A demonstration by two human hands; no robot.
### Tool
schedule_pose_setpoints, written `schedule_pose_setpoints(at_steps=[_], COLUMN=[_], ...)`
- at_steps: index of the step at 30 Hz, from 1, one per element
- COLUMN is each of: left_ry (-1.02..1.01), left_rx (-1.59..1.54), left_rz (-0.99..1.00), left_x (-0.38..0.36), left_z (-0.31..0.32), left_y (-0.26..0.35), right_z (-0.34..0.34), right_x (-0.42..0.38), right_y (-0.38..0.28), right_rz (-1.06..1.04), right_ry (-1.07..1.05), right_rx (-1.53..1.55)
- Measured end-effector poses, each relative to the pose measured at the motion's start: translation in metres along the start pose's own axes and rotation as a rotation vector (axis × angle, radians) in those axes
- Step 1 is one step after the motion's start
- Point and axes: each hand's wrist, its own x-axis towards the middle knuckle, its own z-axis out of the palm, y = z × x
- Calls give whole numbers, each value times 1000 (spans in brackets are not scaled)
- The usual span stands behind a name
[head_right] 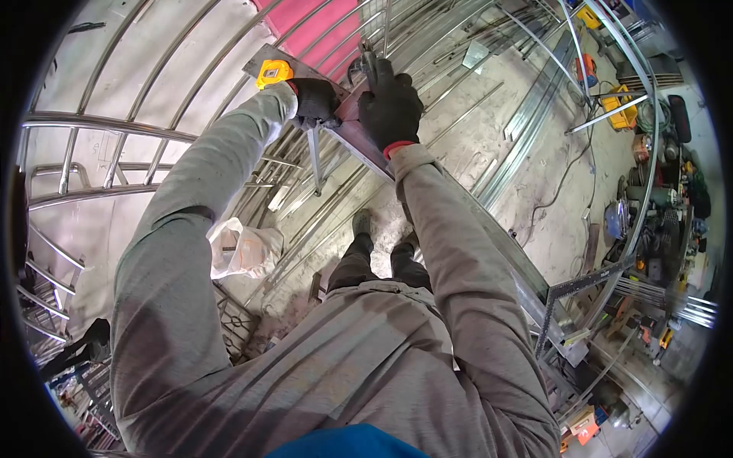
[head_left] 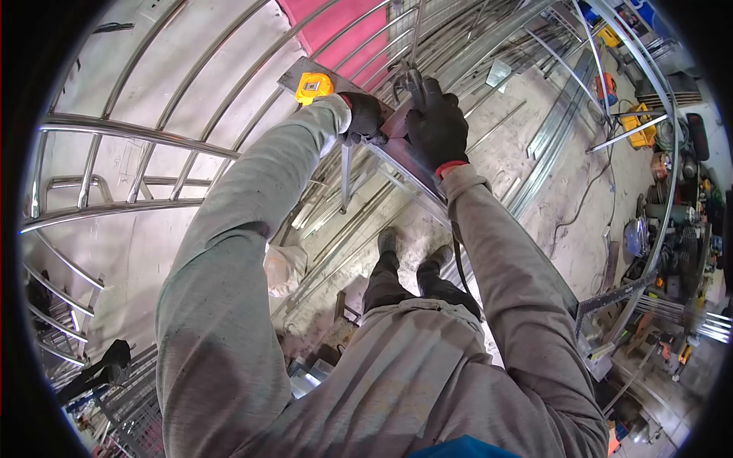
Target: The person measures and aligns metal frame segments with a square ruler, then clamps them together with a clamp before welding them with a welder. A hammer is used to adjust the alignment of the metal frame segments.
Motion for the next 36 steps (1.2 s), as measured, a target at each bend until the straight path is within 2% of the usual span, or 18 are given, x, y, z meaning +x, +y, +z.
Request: schedule_pose_setpoints(at_steps=[2, 7, 9, 11, 13, 15, 17, 18, 22, 23, 25, 26, 29, 31, 34, 36], left_ry=[-2, 11, -19, -58, -30, -27, 44, 66, 27, 48, 63, 79, 108, 51, 59, 65], left_rx=[8, -57, -38, -12, -63, -34, 78, 66, 18, 110, 200, 326, 276, 108, -25, 50], left_rz=[-15, 32, -7, -46, -69, -70, 55, 40, 2, 193, 403, 430, 375, 65, -2, 37], left_x=[0, -12, 7, 16, 19, 21, 20, 12, 22, 41, 56, 61, 44, 10, 10, 14], left_z=[1, -3, -2, 3, 4, 5, 7, 6, 8, 17, 27, 30, 22, 3, 5, 4], left_y=[0, 5, -6, -11, -14, -15, -18, -11, -27, -53, -70, -76, -54, -11, -10, -10], right_z=[0, 1, -11, -20, -17, -11, -5, -1, -12, -13, -15, -13, -6, -7, -10, -11], right_x=[0, 1, 5, 13, 17, 13, 14, 13, 15, 16, 16, 16, 18, 19, 19, 18], right_y=[0, 19, 16, 25, 31, 35, 39, 41, 33, 30, 31, 32, 30, 30, 36, 40], right_rz=[-292, -355, -352, -412, -435, -489, -488, -490, -454, -445, -353, -352, -373, -380, -367, -404], right_ry=[117, 13, 11, -95, -94, 17, 73, 127, 38, 31, -39, -42, 69, 98, 38, 6], right_rx=[-128, 3, 42, 131, 167, 125, 174, 213, 129, 136, 159, 151, 98, 114, 220, 173])
